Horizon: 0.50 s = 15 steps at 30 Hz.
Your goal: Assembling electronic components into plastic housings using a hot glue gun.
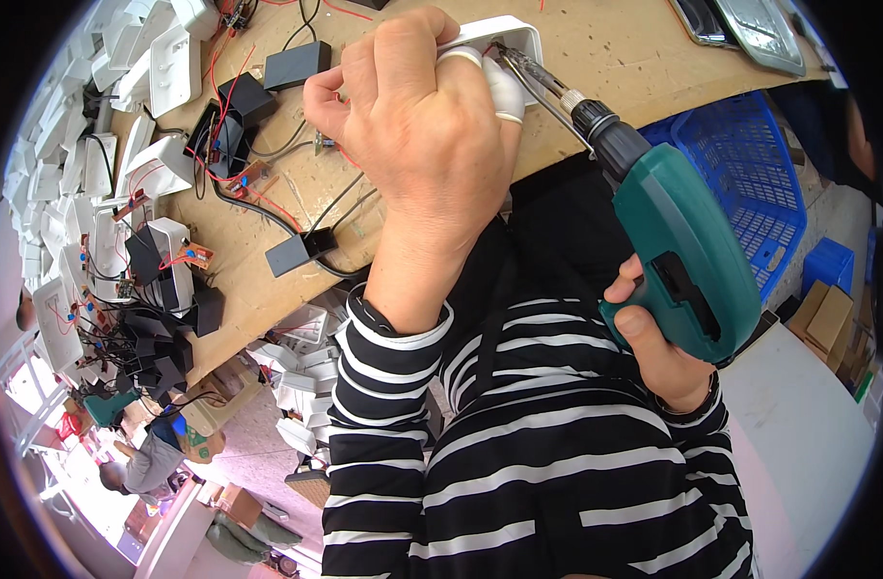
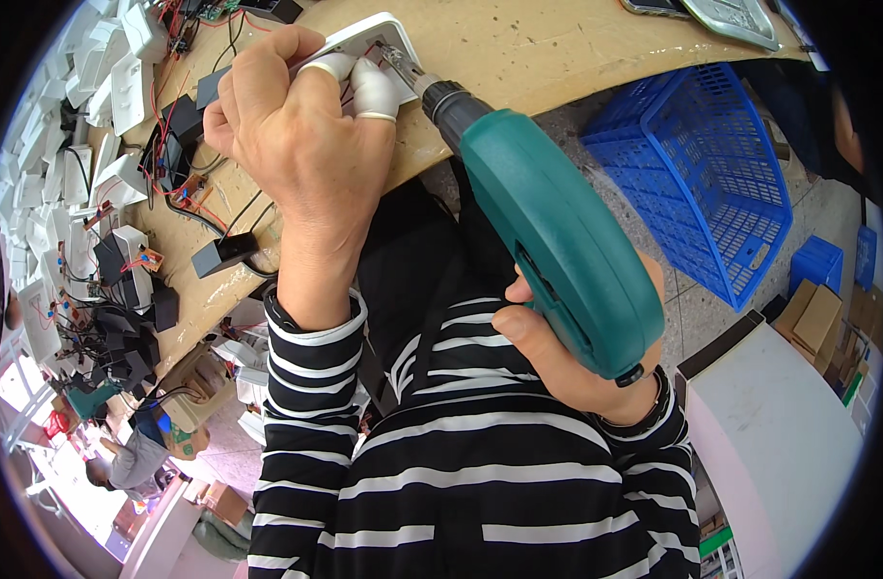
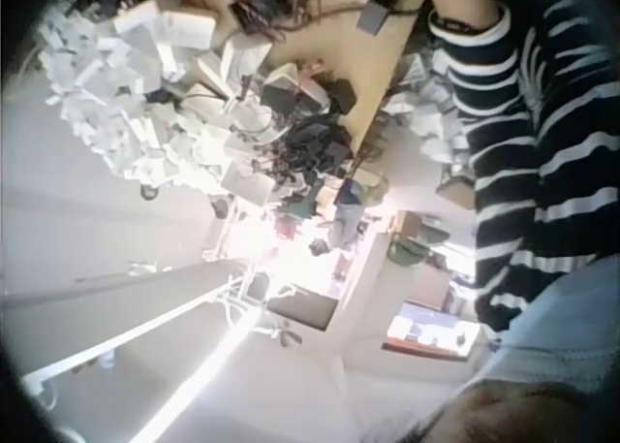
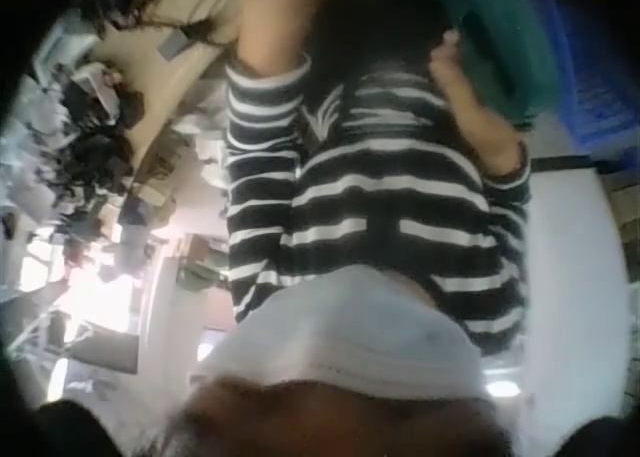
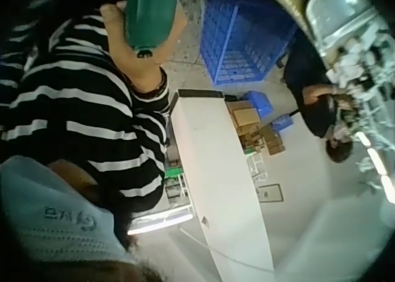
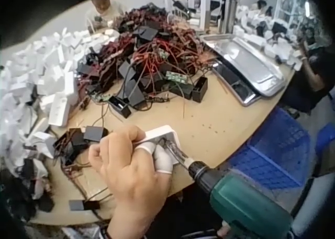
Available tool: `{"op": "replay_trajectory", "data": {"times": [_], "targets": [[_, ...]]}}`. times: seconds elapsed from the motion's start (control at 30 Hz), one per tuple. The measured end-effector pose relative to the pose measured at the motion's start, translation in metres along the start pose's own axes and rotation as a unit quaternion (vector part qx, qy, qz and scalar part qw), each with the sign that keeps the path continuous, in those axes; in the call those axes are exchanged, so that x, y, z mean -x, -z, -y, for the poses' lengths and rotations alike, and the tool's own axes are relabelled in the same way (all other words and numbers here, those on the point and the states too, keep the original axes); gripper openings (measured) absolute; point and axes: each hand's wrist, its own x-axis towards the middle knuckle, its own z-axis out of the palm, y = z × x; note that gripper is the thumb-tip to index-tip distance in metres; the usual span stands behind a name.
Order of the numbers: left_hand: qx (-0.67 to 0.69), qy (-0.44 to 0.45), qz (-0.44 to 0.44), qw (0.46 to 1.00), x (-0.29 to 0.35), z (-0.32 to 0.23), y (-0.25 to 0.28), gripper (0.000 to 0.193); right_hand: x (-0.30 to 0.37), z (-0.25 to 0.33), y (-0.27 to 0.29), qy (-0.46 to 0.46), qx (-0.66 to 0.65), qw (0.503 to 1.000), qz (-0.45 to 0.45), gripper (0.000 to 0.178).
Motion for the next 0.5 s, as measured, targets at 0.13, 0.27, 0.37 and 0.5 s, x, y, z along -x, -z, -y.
{"op": "replay_trajectory", "data": {"times": [0.13,0.27,0.37,0.5], "targets": [[-0.001,0.002,0.002,1.0,0.0,0.0,0.001,0.01,0.0,0.001,-0.003,0.0,-0.001,1.0,-0.012,0.038],[-0.001,0.001,-0.002,1.0,0.0,0.0,0.0,0.01,0.005,-0.003,0.001,-0.009,-0.014,1.0,0.001,0.039],[-0.005,0.003,0.004,1.0,0.0,0.0,0.001,0.01,0.005,-0.003,0.002,-0.008,-0.029,0.999,0.025,0.043],[-0.001,0.001,-0.01,1.0,-0.001,-0.001,0.0,0.012,-0.001,0.002,0.007,0.032,0.039,0.997,0.065,0.046]]}}
